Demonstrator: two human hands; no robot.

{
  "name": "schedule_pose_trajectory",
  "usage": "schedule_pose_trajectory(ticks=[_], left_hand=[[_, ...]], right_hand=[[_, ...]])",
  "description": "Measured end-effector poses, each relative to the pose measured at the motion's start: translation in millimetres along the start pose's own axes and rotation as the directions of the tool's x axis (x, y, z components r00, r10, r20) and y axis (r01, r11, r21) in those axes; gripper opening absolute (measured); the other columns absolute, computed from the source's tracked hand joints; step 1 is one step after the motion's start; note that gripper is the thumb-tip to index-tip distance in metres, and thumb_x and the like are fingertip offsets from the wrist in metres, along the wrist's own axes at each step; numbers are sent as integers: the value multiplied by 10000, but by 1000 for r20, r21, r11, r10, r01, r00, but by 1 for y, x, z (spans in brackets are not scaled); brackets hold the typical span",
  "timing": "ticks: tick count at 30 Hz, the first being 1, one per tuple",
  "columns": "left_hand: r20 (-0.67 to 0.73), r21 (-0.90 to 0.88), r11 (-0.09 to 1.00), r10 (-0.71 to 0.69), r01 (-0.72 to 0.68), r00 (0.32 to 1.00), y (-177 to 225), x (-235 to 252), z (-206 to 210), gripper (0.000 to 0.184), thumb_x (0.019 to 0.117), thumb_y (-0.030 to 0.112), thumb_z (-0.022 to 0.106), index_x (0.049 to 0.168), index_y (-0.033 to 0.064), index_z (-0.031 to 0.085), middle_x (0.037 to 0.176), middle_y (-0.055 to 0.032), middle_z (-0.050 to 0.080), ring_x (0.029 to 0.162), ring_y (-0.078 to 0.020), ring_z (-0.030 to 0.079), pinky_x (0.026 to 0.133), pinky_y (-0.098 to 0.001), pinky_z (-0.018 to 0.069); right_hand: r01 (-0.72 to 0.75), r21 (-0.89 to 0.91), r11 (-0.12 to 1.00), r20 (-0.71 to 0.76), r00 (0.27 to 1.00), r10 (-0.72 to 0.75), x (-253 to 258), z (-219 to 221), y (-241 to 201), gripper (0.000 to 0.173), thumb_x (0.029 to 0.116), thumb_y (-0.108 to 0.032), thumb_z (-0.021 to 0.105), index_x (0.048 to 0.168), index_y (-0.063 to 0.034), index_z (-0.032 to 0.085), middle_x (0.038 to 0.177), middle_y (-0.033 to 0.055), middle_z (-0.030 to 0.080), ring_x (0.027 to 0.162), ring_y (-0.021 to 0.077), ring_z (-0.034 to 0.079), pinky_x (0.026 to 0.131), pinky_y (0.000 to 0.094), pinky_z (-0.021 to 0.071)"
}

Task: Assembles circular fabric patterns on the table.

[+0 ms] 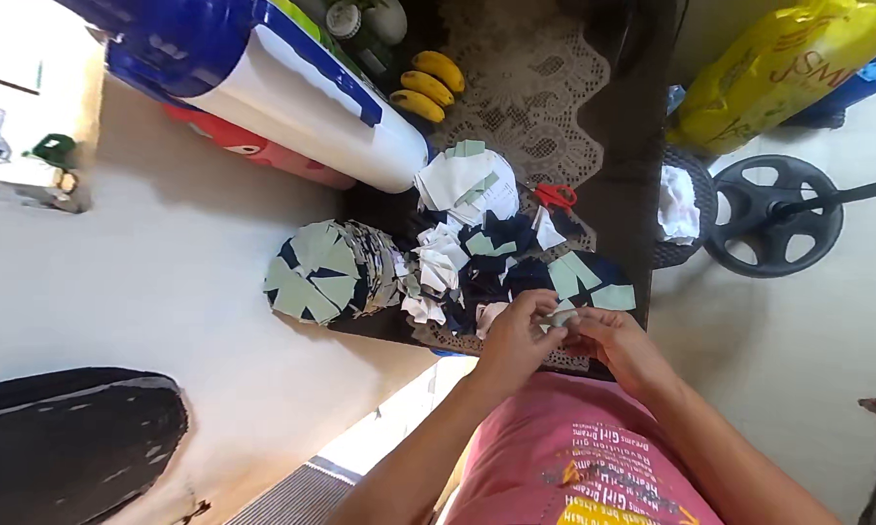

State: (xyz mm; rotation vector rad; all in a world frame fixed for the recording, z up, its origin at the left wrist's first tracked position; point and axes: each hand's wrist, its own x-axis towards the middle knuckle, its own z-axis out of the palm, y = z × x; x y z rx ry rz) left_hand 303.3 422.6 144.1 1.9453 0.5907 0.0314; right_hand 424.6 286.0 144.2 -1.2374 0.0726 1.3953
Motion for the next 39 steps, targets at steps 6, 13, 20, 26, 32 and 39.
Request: schedule_pose_trajectory(ticks=[6, 13, 20, 26, 32, 39], left_hand=[[165, -144, 950, -252, 276, 954, -3, -7, -9, 248, 970, 140, 670, 1164, -13, 684, 1023, -95, 706, 853, -103, 660, 806, -291, 559], [72, -207, 931, -293, 301, 953, -14, -31, 6, 223, 1003, 156, 617, 1059, -39, 710, 971, -121, 713, 881, -136, 662, 848, -326, 541], [-48, -498, 805, -396, 321, 917, -22, -51, 45, 220, 1002, 151, 605, 1031, -51, 688, 925, -87, 694, 857, -102, 655, 847, -308, 549], [-170, -677, 669, -548, 308, 819, -3, -49, 89, 168, 990, 114, 635, 1023, -45, 680, 899, -59, 692, 822, -80, 668, 821, -282, 571], [-261, -746, 595, -674, 298, 692, 3, -49, 137, 170, 1011, 92, 594, 1047, -47, 685, 934, -76, 712, 850, -100, 683, 848, -303, 574], [-328, -709, 572, -786, 413, 524, -3, -49, 179, 214, 990, 167, 646, 1004, -36, 712, 933, -128, 708, 859, -178, 669, 854, -391, 541]], right_hand=[[236, -461, 856, -22, 961, -276, -1, -14, 10, 167, 1000, -89, 586, 1013, -36, 745, 979, -3, 696, 824, 8, 634, 726, 179, 529], [356, -599, 717, 95, 921, -377, -1, -4, -1, 105, 965, -31, 618, 1005, -5, 711, 860, -22, 712, 752, -22, 668, 715, 150, 566], [333, -715, 615, 246, 943, -224, 6, -14, -12, 109, 952, -22, 645, 1015, 6, 729, 840, 18, 727, 728, 18, 687, 703, 186, 585], [293, -818, 495, 297, 952, -74, 13, -45, -37, 99, 949, -36, 660, 1007, -4, 735, 815, 18, 730, 709, 31, 681, 694, 204, 575], [283, -900, 332, 341, 931, 130, 31, -53, -48, 138, 991, -65, 627, 1061, 8, 721, 866, 57, 731, 743, 70, 689, 726, 242, 574], [345, -935, 82, 350, 862, 366, 46, -55, -41, 166, 1008, -60, 595, 1101, 19, 708, 950, 129, 721, 819, 167, 697, 804, 339, 570]])
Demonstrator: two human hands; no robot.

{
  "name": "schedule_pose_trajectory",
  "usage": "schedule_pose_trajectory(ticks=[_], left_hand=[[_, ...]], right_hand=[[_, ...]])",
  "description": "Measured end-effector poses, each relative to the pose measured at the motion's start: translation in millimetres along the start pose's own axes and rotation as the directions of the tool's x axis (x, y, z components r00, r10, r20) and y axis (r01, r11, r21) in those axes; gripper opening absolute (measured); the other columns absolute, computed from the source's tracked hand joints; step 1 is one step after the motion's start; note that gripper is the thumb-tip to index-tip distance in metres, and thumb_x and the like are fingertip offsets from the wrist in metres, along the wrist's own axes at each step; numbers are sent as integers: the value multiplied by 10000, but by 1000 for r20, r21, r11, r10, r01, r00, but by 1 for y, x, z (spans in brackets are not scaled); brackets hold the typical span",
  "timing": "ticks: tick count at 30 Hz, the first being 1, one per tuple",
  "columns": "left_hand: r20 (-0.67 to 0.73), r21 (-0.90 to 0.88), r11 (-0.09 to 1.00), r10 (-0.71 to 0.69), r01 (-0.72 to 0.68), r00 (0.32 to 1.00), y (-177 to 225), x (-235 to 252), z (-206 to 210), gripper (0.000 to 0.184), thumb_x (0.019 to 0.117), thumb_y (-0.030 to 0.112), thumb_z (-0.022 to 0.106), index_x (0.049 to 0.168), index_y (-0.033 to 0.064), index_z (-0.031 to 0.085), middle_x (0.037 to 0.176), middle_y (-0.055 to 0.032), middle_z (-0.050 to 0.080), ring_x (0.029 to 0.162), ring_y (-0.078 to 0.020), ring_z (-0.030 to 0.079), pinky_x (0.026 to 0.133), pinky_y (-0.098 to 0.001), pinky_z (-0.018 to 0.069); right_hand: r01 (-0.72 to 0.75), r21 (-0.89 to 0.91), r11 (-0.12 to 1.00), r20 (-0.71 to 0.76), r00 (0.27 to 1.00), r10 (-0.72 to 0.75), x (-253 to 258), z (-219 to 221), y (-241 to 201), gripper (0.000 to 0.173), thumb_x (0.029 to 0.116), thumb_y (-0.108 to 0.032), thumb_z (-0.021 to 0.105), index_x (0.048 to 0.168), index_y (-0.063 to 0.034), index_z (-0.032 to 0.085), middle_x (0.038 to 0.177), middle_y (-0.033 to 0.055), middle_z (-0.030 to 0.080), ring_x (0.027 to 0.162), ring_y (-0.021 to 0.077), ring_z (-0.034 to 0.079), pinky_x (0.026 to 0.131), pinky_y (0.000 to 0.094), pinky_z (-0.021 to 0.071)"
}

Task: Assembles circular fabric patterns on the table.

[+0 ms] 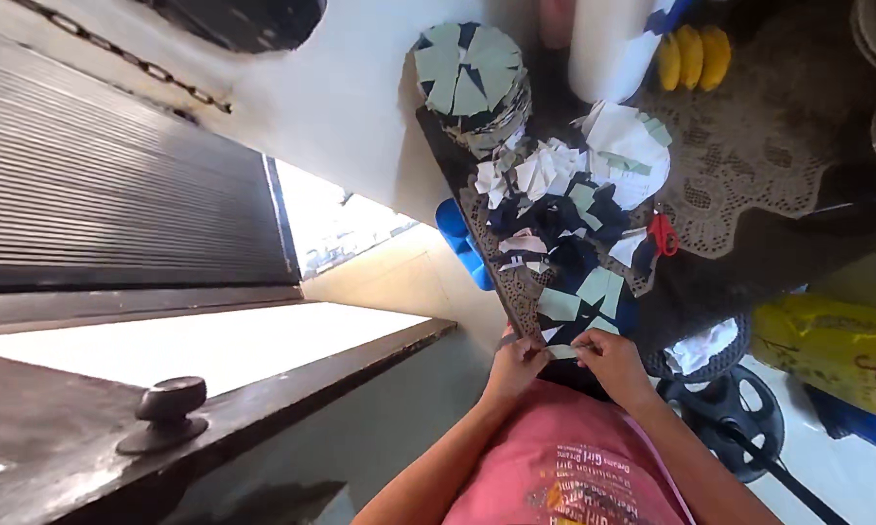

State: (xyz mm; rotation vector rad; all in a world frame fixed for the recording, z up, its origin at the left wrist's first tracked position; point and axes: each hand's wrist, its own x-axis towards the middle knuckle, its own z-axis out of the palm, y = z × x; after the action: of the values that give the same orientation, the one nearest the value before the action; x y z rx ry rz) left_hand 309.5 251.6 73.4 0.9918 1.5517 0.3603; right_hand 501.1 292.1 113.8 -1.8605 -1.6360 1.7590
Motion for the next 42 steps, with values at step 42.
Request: schedule_pose_trajectory(ticks=[42], left_hand=[[-231, 92, 973, -187, 213, 955, 4, 11, 9, 296, 1017, 340, 623, 1046, 61, 719, 900, -53, 737, 823, -175, 708, 821, -423, 560]], right_hand=[[-47, -201, 978, -21, 999, 44, 43, 4, -6, 157, 1031, -96, 592, 1095, -22, 715, 950, 107, 737, 839, 165, 709, 817, 355, 562]])
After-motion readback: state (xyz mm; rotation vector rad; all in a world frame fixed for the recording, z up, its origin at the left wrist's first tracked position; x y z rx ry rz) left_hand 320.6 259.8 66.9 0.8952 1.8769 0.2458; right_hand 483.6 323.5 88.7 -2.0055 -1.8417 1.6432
